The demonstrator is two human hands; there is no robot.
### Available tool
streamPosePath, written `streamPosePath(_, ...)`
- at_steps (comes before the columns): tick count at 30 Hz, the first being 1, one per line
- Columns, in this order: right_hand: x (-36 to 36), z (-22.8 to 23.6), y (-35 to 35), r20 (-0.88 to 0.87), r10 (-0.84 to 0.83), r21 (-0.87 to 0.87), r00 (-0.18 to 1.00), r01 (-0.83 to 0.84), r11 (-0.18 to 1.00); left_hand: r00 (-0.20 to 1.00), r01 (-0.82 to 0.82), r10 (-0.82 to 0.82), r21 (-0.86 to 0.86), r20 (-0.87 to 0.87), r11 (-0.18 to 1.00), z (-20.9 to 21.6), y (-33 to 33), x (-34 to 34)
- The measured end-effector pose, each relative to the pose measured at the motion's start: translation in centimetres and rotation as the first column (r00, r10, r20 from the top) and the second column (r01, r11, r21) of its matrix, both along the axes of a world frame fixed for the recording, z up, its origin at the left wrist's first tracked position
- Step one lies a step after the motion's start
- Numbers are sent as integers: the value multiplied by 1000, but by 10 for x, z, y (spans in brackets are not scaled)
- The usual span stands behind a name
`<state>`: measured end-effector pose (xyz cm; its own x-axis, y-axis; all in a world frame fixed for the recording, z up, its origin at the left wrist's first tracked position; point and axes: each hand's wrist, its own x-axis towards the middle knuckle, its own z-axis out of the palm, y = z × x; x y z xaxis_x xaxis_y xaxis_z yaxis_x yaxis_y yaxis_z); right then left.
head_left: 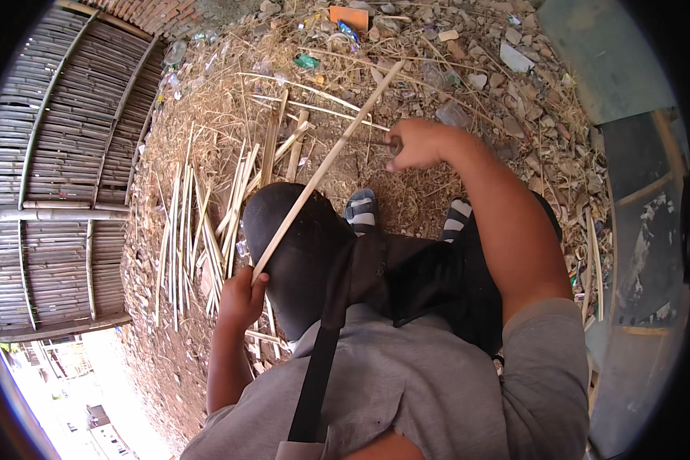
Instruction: The person shaves a thin bamboo strip using a machete while sitting on the ground.
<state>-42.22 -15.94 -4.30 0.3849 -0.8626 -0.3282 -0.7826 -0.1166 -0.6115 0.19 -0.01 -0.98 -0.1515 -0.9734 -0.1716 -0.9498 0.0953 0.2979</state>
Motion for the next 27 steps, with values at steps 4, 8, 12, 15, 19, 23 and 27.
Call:
streamPosePath(4, -12, 8, -9, 55, -151, -38, 987, 154, 987, 1000, -21, 21, -2, 22, 1000, 2, 4, 3)
streamPosePath(8, 23, 21, 9, -85, 43, -81, 995, -50, 995, 999, -19, 18, 16, 43, 1000, 11, 3, -4)
streamPosePath(12, -16, -1, -14, -2, -69, 125, 998, 68, 990, 1000, 0, 0, 2, 27, 1000, 2, -1, -3)
streamPosePath(15, -26, -5, -13, -31, -168, -71, 985, 166, 984, 997, 1, 0, -12, 77, 1000, 12, 0, -3)
streamPosePath(19, 17, 14, -1, 13, -17, 69, 1000, 17, 998, 999, 1, -1, -7, 44, 1000, 13, 5, -2)
streamPosePath(23, 5, -4, 2, 13, 30, -87, 999, -29, 996, 999, 45, -45, -37, 9, 998, -3, -1, 6)
streamPosePath(27, -32, 0, -15, 76, -291, -7, 954, 293, 956, 997, -6, 7, -13, 80, 1000, 9, -1, -4)
